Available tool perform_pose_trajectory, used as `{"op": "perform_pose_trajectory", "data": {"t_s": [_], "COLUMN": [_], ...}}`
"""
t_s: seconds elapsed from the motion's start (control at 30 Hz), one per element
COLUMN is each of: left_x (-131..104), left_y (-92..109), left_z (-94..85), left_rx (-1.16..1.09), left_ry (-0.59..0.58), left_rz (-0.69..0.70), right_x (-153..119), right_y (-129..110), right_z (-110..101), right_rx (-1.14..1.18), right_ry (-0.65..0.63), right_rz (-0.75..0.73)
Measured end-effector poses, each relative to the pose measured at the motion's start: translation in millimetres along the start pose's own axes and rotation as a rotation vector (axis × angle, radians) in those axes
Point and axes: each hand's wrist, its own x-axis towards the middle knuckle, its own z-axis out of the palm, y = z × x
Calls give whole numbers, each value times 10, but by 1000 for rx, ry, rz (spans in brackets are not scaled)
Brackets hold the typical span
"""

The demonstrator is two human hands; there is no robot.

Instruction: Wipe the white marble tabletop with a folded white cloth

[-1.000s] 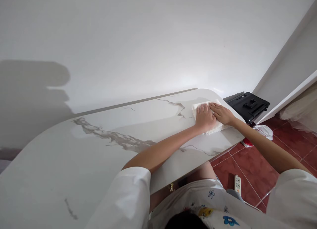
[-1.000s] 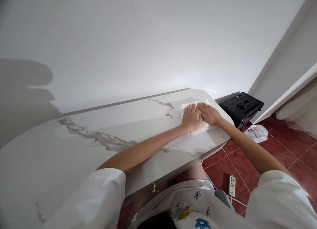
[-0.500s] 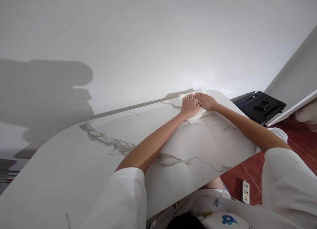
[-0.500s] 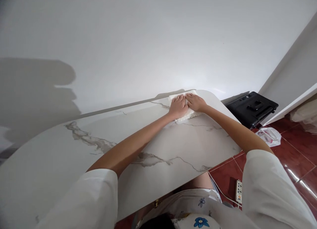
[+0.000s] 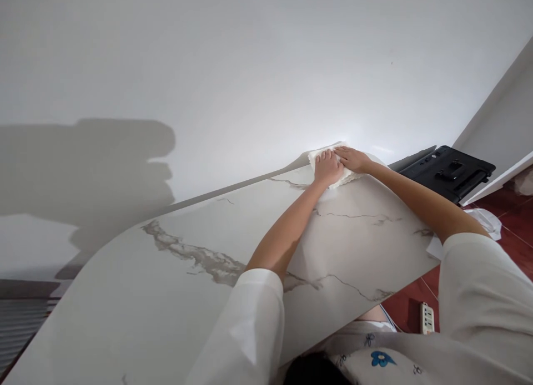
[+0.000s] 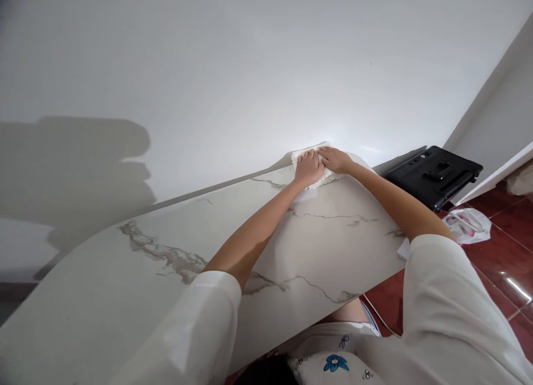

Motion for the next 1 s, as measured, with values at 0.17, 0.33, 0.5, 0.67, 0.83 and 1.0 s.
{"op": "perform_pose_trajectory", "data": {"t_s": [0.17,0.33,0.5,0.67,0.83,1.0], "left_x": [-110,-417,-819,-1273,-1670,-1748], "left_y": [227,498,788,1057,1333,1547], "left_z": [15,-44,-143,-233,-332,-364], "left_rx": [-9,-23,-32,-50,-89,-118], "left_ry": [-45,-39,-40,-10,18,15], "left_rz": [30,92,141,167,152,213], "right_x": [-296,-813,-1385,-1911,-2387,-2669], "right_y": [100,0,-203,-445,-623,-571], "right_z": [3,-53,-109,-148,-227,-319], "right_rx": [-3,-20,-42,-68,-56,-37], "right_ry": [16,50,100,133,132,148], "right_rz": [20,27,15,50,31,45]}}
